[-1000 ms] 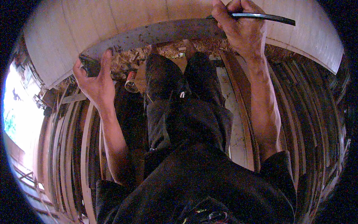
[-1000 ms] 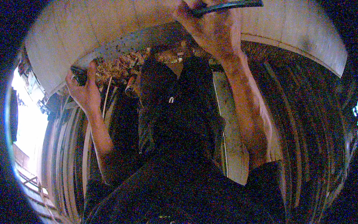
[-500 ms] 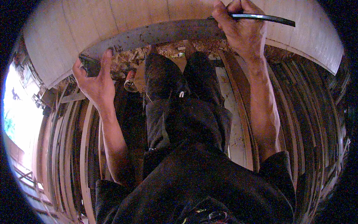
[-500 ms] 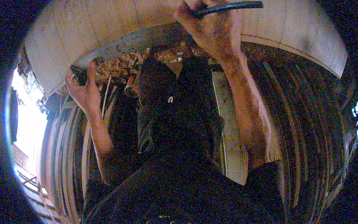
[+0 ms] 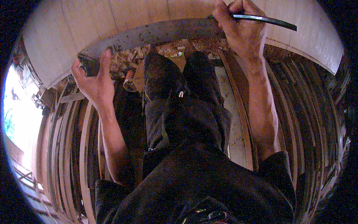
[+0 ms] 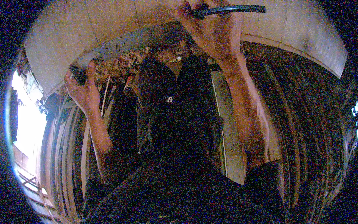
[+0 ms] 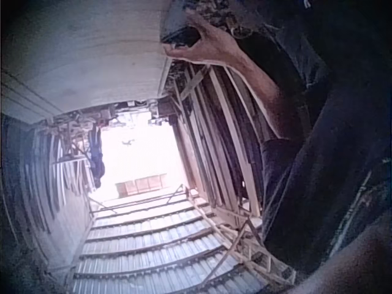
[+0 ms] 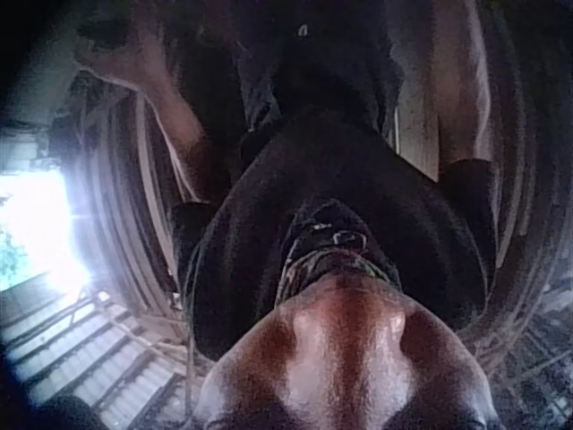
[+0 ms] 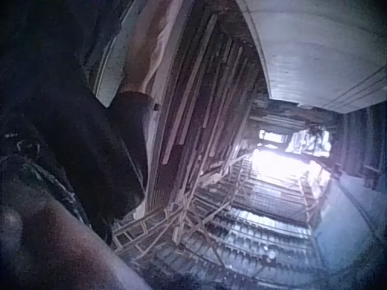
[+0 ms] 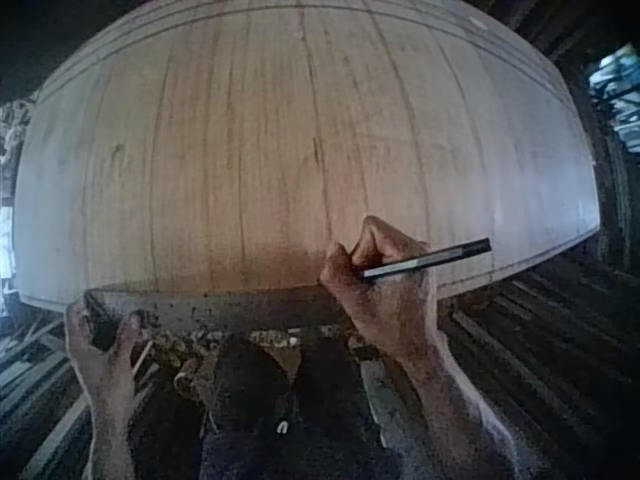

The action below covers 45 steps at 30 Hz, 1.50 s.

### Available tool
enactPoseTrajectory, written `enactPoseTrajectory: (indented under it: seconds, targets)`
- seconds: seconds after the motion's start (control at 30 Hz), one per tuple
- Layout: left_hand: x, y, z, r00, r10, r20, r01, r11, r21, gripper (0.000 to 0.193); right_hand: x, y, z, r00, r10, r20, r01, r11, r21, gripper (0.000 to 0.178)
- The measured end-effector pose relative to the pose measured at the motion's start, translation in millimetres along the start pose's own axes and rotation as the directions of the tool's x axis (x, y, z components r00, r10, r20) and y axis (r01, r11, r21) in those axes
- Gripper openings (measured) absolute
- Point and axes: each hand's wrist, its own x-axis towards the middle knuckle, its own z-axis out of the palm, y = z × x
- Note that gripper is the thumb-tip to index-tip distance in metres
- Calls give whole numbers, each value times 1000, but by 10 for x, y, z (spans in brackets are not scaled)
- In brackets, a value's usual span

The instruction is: The person uses a metal ruler and a pencil to draw straight lines on a large curved wooden panel. They repeatedly reposition the ruler and mark along its edge to create multiple parallel lines across the surface.

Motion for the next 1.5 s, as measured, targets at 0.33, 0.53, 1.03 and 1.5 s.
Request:
enactPoseTrajectory:
  seconds: [0.33, 0.53, 1.03, 1.5]
  targets:
    - [19, -50, -14, 1000, -25, -17, 23, 993, -114, 78, -37, -146, -140, 957, 289, -14, -261, 884, 387, 39]
    - [-168, -31, -464, 965, -220, 140, 241, 549, -800, 51, -577, 5, -556, 879, 439, -185, -296, 809, 508, 36]
    - [-557, 709, 299, 367, 743, 559, -869, 489, -80, 72, -1192, -533, 66, 705, 634, 318, -700, 549, 456, 28]
    - [263, 742, 546, 169, 837, 521, -905, 341, -254, 106, -1044, -376, 273, 608, 754, 250, -655, 298, 695, 13]
